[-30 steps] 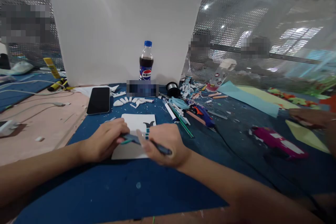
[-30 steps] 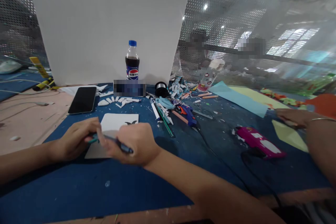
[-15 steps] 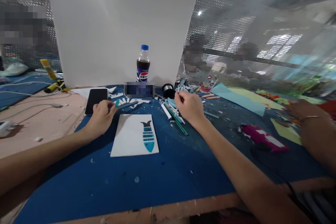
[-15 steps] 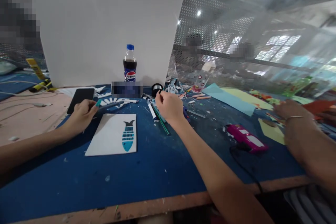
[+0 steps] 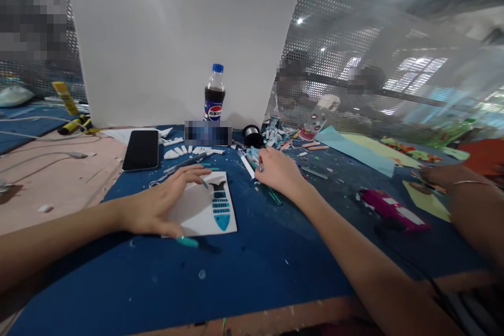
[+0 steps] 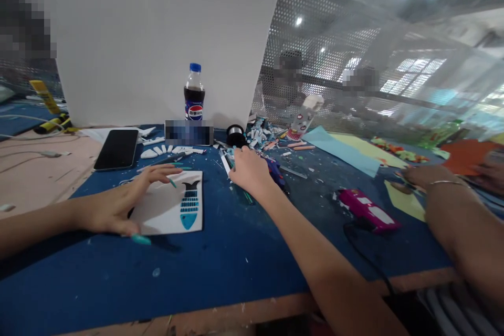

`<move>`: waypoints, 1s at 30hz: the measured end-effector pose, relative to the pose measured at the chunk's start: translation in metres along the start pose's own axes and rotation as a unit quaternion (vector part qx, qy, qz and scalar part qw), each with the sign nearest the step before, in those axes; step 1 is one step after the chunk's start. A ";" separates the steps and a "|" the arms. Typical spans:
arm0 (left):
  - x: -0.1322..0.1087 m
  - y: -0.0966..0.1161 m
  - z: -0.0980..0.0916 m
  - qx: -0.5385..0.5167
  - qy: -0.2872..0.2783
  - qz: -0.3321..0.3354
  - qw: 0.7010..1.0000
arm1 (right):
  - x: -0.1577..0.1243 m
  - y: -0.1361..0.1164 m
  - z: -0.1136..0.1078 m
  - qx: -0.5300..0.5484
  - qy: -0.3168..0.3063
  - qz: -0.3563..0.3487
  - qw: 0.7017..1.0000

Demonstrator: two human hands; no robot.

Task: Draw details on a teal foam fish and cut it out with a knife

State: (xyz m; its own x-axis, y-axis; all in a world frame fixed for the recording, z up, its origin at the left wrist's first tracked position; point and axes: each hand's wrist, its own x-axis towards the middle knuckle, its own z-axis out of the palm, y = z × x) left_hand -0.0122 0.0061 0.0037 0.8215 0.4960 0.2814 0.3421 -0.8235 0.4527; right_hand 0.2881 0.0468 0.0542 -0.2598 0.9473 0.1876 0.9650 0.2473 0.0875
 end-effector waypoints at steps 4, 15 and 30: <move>-0.002 -0.003 0.005 0.016 -0.022 -0.032 0.999 | 0.000 -0.002 0.007 0.001 0.014 -0.012 1.000; 0.001 0.004 -0.001 -0.003 -0.040 -0.096 0.995 | 0.005 0.010 0.018 0.023 0.032 -0.030 0.999; 0.003 0.006 -0.001 0.010 -0.016 -0.112 0.994 | 0.011 0.019 0.034 0.092 0.012 -0.071 0.993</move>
State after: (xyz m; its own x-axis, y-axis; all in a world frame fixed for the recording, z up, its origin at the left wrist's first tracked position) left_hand -0.0079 0.0029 0.0088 0.7378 0.6586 0.1483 0.5270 -0.6992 0.4831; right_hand 0.3051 0.0691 0.0246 -0.3915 0.8961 0.2091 0.9086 0.4124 -0.0659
